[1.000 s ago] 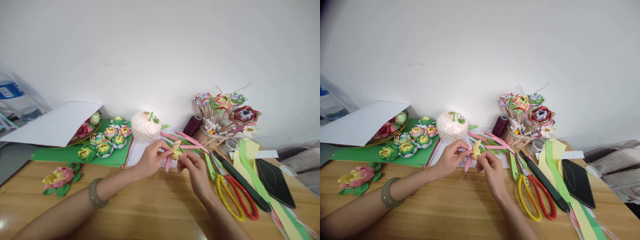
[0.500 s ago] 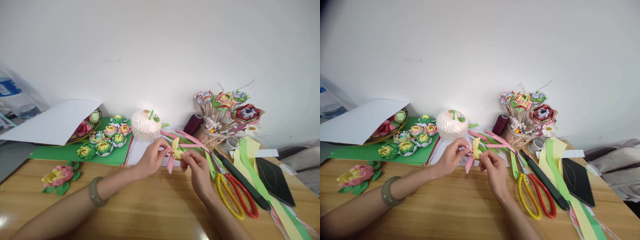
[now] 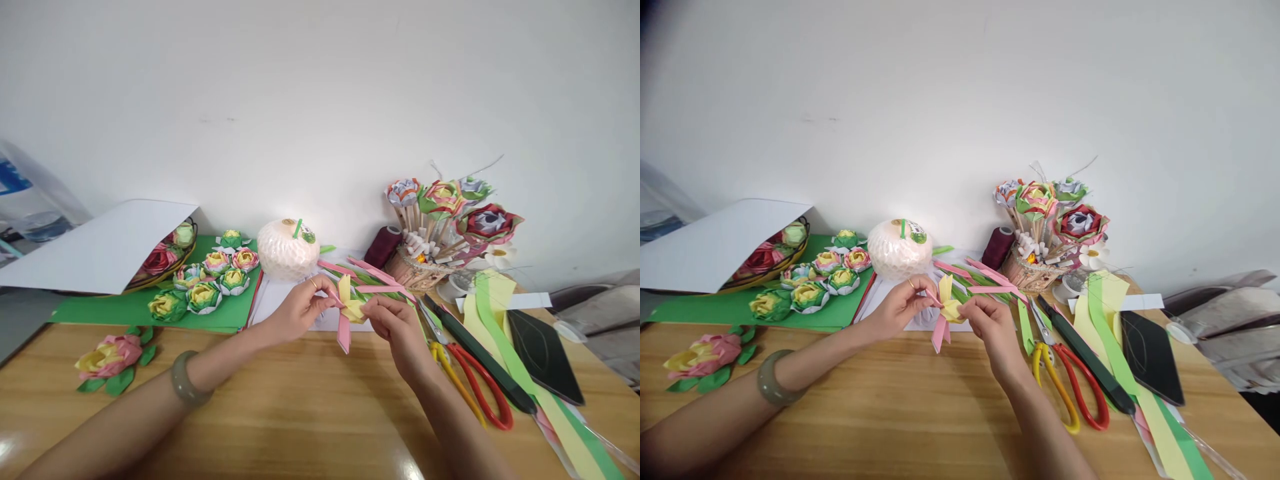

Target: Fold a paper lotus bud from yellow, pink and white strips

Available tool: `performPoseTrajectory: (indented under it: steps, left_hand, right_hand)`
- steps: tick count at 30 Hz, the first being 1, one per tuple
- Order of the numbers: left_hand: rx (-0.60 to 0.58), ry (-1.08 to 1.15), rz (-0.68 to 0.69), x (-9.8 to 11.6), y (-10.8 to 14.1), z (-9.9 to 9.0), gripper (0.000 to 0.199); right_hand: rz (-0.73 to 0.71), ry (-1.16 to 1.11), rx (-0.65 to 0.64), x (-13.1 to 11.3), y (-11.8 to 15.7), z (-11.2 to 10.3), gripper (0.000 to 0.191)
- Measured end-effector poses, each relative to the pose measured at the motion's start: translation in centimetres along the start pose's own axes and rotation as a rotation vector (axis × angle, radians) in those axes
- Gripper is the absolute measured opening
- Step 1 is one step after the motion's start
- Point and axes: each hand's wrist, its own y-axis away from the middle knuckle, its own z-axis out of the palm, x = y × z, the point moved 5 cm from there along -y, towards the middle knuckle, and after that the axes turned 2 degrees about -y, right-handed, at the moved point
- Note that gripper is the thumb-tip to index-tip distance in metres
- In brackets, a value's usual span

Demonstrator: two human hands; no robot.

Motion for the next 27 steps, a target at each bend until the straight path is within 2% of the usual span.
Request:
performPoseTrajectory:
  steps: [6, 11, 13, 18, 21, 24, 26, 27]
  left_hand:
    - [-0.073, 0.04, -0.026, 0.3, -0.4, -0.3, 0.012]
    - [-0.08, 0.289, -0.143, -0.1, -0.8, -0.5, 0.018]
    - [-0.108, 0.383, -0.19, -0.2, -0.8, -0.3, 0.018]
    - [-0.136, 0.519, -0.276, -0.6, -0.5, 0.2, 0.017]
    - [-0.189, 0.495, -0.345, -1.2, -0.3, 0.5, 0.013]
    - [-0.101, 0.428, -0.355, -1.2, -0.4, 0.0, 0.013]
    - [0.01, 0.3, -0.293, -0.6, -0.6, -0.5, 0.017]
    - [0.028, 0.205, -0.259, -0.2, -0.6, -0.6, 0.017]
  right_hand:
    - [0.035, -0.014, -0.004, 0.1, -0.2, -0.4, 0.024]
    - [-0.151, -0.065, 0.218, -0.8, -0.4, -2.0, 0.027]
    - [-0.184, 0.009, 0.179, -1.2, -0.3, -1.5, 0.018]
    - [-0.171, 0.128, -0.095, -1.5, 0.3, 1.0, 0.021]
    - [-0.205, 0.185, -0.08, -1.4, 0.5, 1.1, 0.019]
    - [-0.336, 0.357, 0.019, -1.6, 0.8, 0.8, 0.015]
    - [-0.469, 0.509, 0.058, -2.0, 1.2, 1.0, 0.011]
    - [-0.534, 0.575, 0.068, -2.2, 1.4, 1.2, 0.011]
